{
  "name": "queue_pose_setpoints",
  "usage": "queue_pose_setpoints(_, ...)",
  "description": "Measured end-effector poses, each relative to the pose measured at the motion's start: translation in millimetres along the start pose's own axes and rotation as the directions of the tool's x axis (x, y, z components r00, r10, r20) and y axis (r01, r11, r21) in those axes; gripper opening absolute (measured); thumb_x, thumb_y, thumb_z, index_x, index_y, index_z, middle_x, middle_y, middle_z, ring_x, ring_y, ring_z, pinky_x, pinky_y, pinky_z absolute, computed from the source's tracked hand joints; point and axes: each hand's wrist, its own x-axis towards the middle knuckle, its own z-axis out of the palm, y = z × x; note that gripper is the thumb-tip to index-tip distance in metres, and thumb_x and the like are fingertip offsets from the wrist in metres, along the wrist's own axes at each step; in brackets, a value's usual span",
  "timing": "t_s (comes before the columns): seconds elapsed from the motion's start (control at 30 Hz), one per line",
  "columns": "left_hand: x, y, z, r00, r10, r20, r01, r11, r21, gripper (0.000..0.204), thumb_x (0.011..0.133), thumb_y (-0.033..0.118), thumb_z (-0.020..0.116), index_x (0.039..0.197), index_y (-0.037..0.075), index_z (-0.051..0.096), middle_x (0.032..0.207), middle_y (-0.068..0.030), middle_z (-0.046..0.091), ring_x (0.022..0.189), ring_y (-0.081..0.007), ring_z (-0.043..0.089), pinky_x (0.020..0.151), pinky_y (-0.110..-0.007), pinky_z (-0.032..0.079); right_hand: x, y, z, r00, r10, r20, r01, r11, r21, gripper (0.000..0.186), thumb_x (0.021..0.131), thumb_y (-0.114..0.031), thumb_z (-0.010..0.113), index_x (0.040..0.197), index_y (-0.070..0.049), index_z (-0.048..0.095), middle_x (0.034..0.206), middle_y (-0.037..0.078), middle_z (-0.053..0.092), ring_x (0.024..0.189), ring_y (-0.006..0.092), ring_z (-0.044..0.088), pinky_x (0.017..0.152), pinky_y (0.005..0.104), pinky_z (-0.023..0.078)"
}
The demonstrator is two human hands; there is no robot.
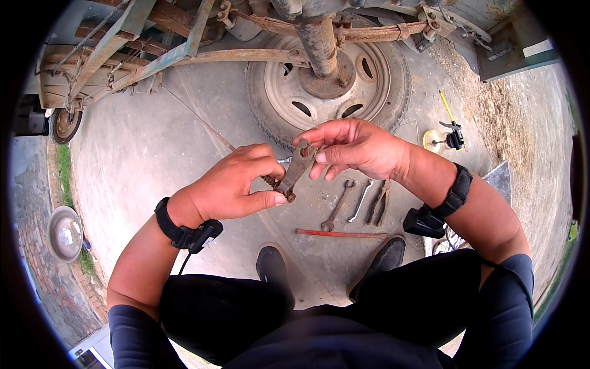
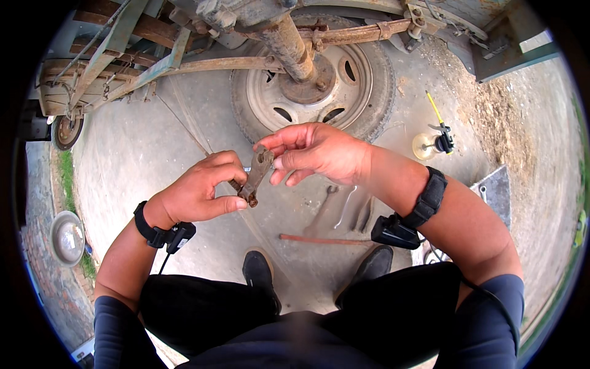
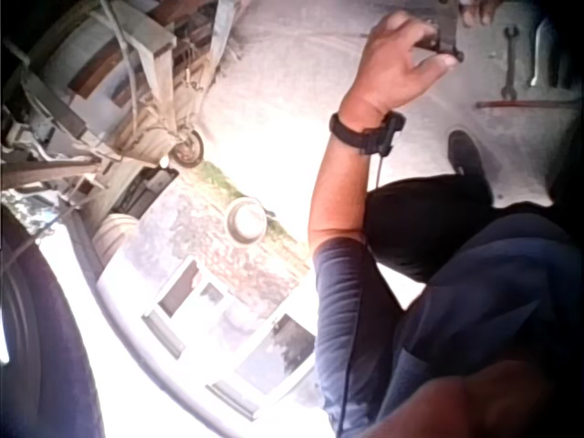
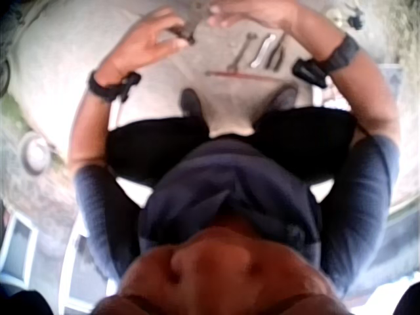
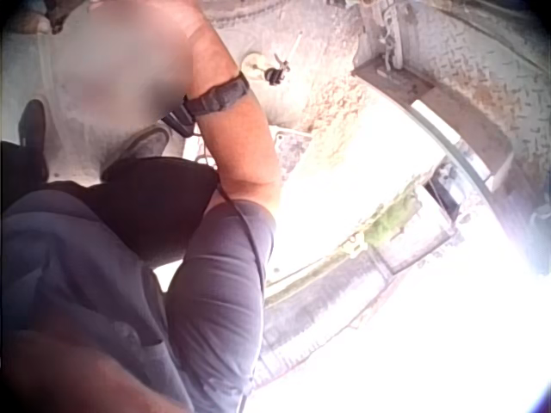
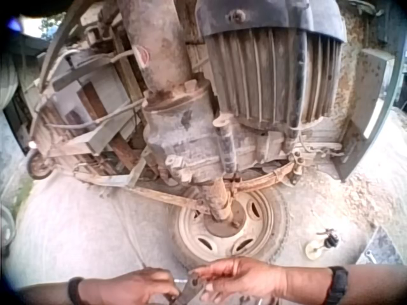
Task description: The person works on a vehicle wheel hub and suspension assembly. They use a pry bar to adjust components, insert a cotter pin, apply lubricant with a spray bottle, and manipulate a metal bracket with pliers and a wrench.
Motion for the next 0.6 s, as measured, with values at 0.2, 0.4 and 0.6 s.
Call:
queue_pose_setpoints(0.2,1,2,-1,1.0,-0.019,0.01,0.019,1.0,0.007,0.029,0.085,0.028,0.08,0.099,0.006,0.068,0.092,-0.0097,0.06,0.09,-0.0299,0.06,0.081,-0.041,0.048,-2,-3,1,1.0,0.0,0.021,0.0,1.0,0.005,0.042,0.096,-0.005,0.066,0.138,-0.007,0.06,0.129,0.005,0.065,0.1,0.0195,0.074,0.08,0.0289,0.06)
queue_pose_setpoints(0.4,0,2,-3,0.999,-0.038,0.004,0.038,0.999,-0.036,0.03,0.085,0.029,0.081,0.099,0.005,0.069,0.093,-0.0096,0.061,0.092,-0.0292,0.06,0.082,-0.04,0.048,2,1,6,0.999,0.051,0.005,-0.05,0.993,-0.103,0.043,0.096,-0.014,0.071,0.136,-0.008,0.057,0.11,0.001,0.061,0.097,0.0154,0.072,0.08,0.0276,0.057)
queue_pose_setpoints(0.6,-1,4,-9,0.996,-0.09,0.023,0.092,0.989,-0.116,0.03,0.083,0.022,0.084,0.102,0.004,0.069,0.096,-0.009,0.062,0.095,-0.0265,0.061,0.085,-0.037,0.05,4,11,0,0.985,0.162,-0.051,-0.17,0.962,-0.214,0.041,0.096,-0.019,0.072,0.133,-0.008,0.059,0.11,0.0,0.063,0.095,0.0141,0.07,0.081,0.0284,0.056)
